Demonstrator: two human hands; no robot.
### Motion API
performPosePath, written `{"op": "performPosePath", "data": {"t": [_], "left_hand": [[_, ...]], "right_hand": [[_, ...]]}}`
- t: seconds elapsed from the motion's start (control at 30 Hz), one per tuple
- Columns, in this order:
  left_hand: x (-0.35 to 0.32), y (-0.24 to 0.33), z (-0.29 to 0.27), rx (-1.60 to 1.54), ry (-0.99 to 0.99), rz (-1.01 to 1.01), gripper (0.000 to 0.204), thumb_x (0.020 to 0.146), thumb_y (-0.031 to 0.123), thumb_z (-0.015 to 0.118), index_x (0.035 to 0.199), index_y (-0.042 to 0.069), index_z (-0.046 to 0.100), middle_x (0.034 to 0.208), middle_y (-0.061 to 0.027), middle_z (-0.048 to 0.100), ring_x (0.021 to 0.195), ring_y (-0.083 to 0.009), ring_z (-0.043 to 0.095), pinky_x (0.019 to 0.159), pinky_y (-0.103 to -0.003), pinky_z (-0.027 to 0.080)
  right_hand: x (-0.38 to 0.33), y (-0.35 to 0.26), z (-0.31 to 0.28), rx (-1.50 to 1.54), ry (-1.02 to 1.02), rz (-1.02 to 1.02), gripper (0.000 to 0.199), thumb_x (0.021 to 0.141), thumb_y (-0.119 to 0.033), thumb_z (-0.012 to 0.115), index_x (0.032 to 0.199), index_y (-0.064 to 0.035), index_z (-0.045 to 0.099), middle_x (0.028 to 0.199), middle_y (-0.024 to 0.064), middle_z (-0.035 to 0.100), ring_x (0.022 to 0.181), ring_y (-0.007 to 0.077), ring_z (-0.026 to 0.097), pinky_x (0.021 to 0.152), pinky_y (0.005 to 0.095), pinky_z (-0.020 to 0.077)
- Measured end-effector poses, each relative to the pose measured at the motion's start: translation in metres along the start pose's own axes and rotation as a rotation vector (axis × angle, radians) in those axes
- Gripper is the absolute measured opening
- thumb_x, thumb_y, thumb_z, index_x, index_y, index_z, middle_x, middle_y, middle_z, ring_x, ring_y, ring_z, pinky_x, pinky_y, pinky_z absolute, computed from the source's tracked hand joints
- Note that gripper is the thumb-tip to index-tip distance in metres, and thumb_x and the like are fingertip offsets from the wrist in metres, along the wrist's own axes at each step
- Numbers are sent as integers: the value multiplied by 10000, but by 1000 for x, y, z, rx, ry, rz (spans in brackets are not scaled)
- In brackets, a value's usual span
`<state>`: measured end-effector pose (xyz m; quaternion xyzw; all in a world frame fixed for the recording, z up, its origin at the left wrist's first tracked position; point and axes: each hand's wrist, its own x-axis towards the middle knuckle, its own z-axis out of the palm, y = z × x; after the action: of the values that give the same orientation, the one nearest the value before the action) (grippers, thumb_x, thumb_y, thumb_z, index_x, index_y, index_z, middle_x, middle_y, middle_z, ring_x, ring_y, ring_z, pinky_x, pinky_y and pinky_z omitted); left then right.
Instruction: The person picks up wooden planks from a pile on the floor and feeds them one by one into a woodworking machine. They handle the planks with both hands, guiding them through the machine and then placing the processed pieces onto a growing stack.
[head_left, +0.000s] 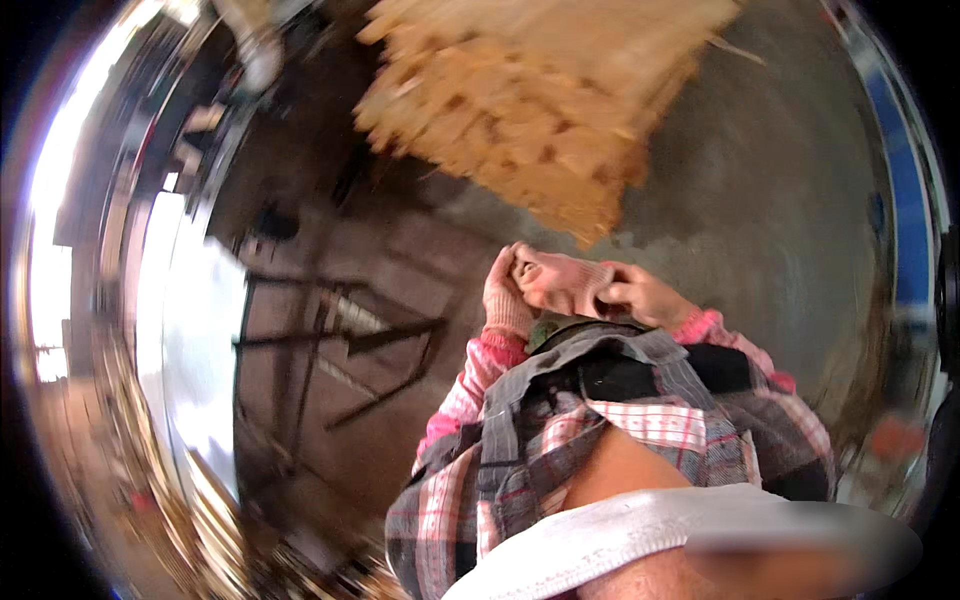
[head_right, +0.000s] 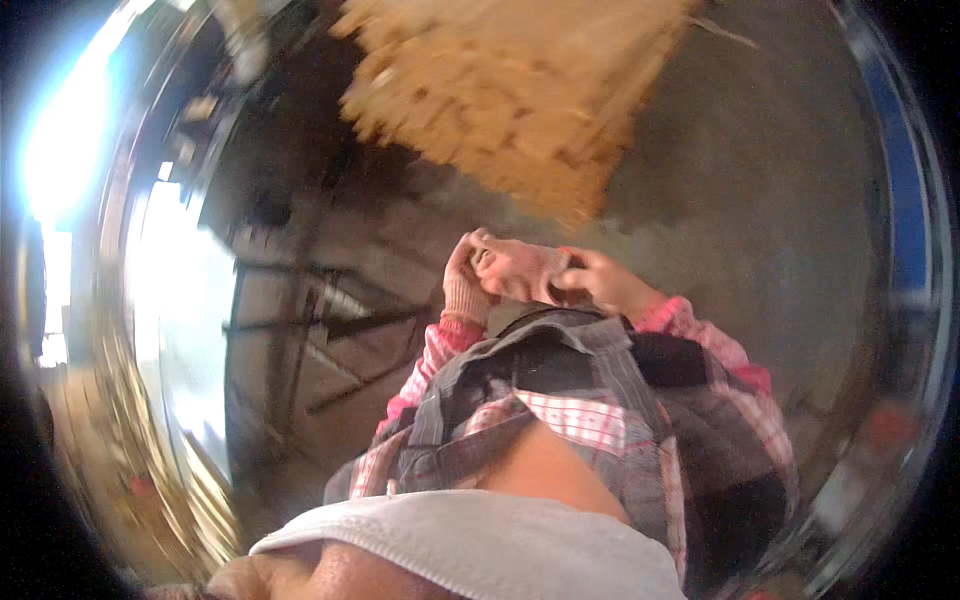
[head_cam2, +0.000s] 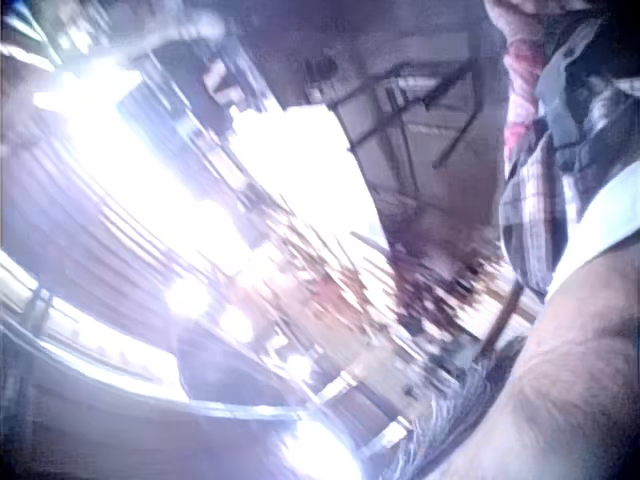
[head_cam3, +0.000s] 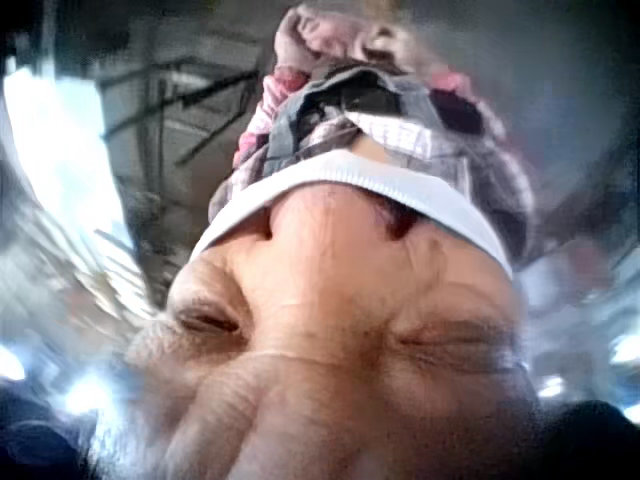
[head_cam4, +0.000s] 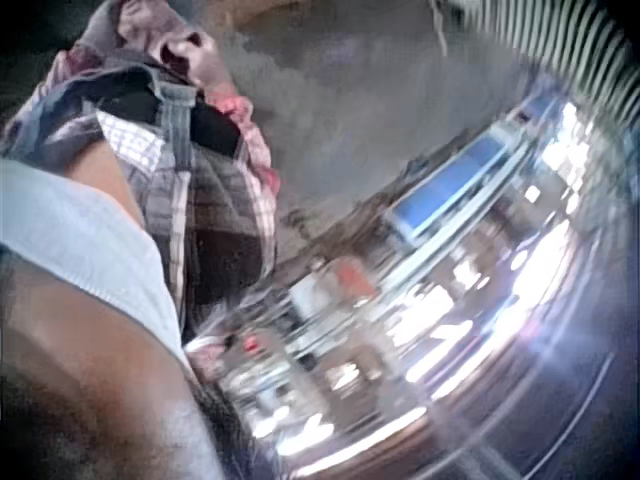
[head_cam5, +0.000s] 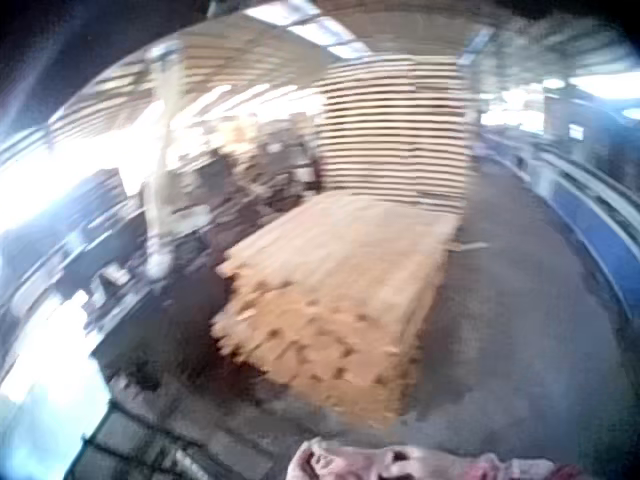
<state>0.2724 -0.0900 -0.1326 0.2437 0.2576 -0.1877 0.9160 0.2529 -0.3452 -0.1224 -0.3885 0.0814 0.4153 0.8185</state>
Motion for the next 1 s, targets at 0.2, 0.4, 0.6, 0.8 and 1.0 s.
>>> {"op": "performPosePath", "data": {"t": [0.2, 0.4, 0.6, 0.8, 1.0], "left_hand": [[60, -85, -3, 704, 91, -273, 341, 960, 233, 604, 1225, 17, 595, 1086, -70, 688, 971, -237, 654, 887, -355, 523], [107, -203, 145, 1485, -95, -19, 361, 923, 166, 660, 1250, 22, 612, 974, -31, 674, 812, -113, 605, 727, -254, 499], [154, -346, 279, 2203, -679, -201, 375, 902, 188, 636, 1275, 154, 611, 1107, -128, 700, 1050, -259, 668, 886, -354, 499], [205, -458, 310, 1933, -715, -260, 265, 920, 202, 608, 1155, 107, 685, 1053, -146, 710, 989, -273, 686, 850, -350, 514], [290, -522, 330, 1798, -690, -431, 245, 856, 252, 612, 950, 54, 720, 830, -142, 712, 778, -233, 665, 705, -368, 501]], "right_hand": [[-28, -16, -90, -449, 362, -401, 216, 904, -88, 569, 1066, 19, 663, 969, 46, 703, 881, 143, 647, 786, 324, 537], [-121, -64, -212, -789, 685, -411, 215, 787, -123, 615, 949, 6, 675, 867, 240, 675, 804, 371, 684, 689, 413, 515], [-203, -86, -307, -1069, 716, -436, 156, 761, -108, 615, 873, -8, 657, 847, 233, 664, 819, 428, 646, 694, 489, 500], [-286, -107, -390, -1061, 859, -270, 177, 781, -91, 622, 935, -8, 653, 889, 226, 665, 843, 436, 636, 712, 480, 501], [-289, -162, -436, -888, 901, -602, 211, 823, -5, 527, 1021, -1, 600, 1012, 228, 639, 924, 466, 604, 758, 504, 496]]}}
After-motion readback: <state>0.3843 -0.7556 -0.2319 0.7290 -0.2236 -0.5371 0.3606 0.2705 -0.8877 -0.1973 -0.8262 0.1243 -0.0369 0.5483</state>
